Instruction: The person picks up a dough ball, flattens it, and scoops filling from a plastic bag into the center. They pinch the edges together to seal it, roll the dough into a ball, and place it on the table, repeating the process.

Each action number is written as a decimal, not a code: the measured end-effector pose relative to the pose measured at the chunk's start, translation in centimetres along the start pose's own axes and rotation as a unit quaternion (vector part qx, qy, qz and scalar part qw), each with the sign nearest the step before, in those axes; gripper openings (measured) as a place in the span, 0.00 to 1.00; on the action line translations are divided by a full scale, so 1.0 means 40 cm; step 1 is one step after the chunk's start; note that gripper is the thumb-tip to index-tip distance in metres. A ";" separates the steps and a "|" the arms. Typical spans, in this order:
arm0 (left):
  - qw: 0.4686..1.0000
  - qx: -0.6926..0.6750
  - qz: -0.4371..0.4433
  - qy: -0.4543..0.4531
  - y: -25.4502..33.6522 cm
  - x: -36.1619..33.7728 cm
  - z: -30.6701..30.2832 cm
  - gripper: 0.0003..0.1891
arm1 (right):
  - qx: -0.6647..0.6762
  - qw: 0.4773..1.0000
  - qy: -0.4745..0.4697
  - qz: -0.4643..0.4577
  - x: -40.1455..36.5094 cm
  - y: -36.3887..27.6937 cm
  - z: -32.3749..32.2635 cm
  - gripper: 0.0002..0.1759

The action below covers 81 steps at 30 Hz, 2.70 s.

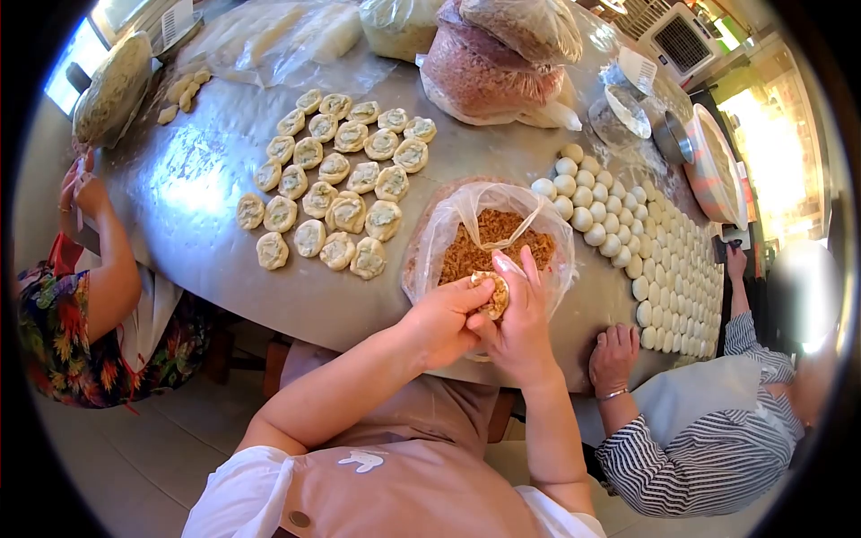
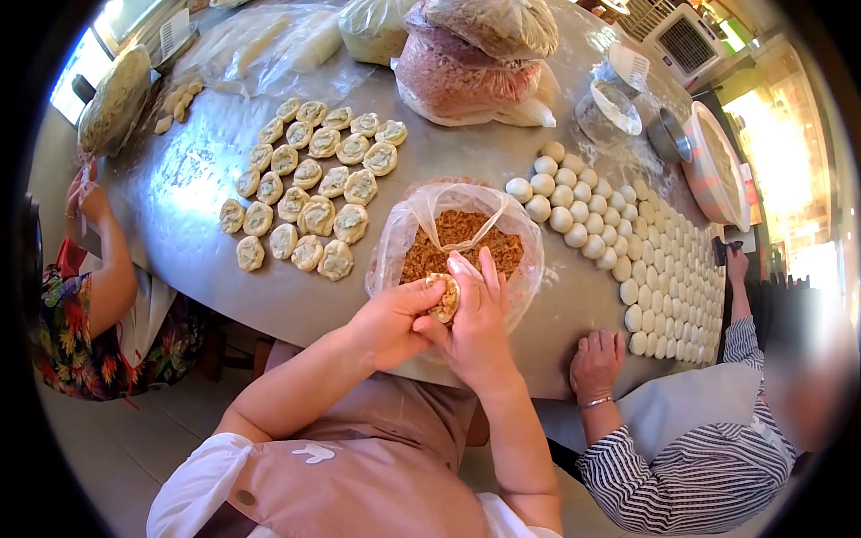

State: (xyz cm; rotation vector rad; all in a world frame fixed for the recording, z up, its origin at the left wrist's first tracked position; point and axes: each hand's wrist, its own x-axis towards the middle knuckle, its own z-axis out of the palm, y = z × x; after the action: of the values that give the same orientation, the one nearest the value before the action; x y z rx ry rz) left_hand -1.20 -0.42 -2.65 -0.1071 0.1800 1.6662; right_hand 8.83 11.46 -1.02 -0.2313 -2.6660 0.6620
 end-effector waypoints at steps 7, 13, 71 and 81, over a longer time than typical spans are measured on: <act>0.965 0.151 -0.011 0.216 -0.013 0.031 0.021 0.13 | 0.042 0.997 0.058 0.023 0.021 -0.009 0.034 0.32; 0.997 -0.030 0.027 0.063 0.001 0.011 0.068 0.24 | 0.332 0.878 0.214 0.269 0.028 -0.026 0.040 0.25; 0.627 0.646 0.429 0.074 -0.035 -0.003 0.056 0.17 | 0.595 0.759 0.154 0.215 0.040 -0.143 0.029 0.39; 0.740 0.588 0.322 0.065 -0.005 0.001 0.083 0.52 | 0.294 0.917 0.162 0.214 0.045 -0.098 -0.017 0.17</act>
State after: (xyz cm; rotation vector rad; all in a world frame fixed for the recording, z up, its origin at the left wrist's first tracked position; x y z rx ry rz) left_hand -0.91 0.23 0.61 0.8980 1.4803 1.9079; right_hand 7.20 8.75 2.00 -0.6910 -1.9951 1.3872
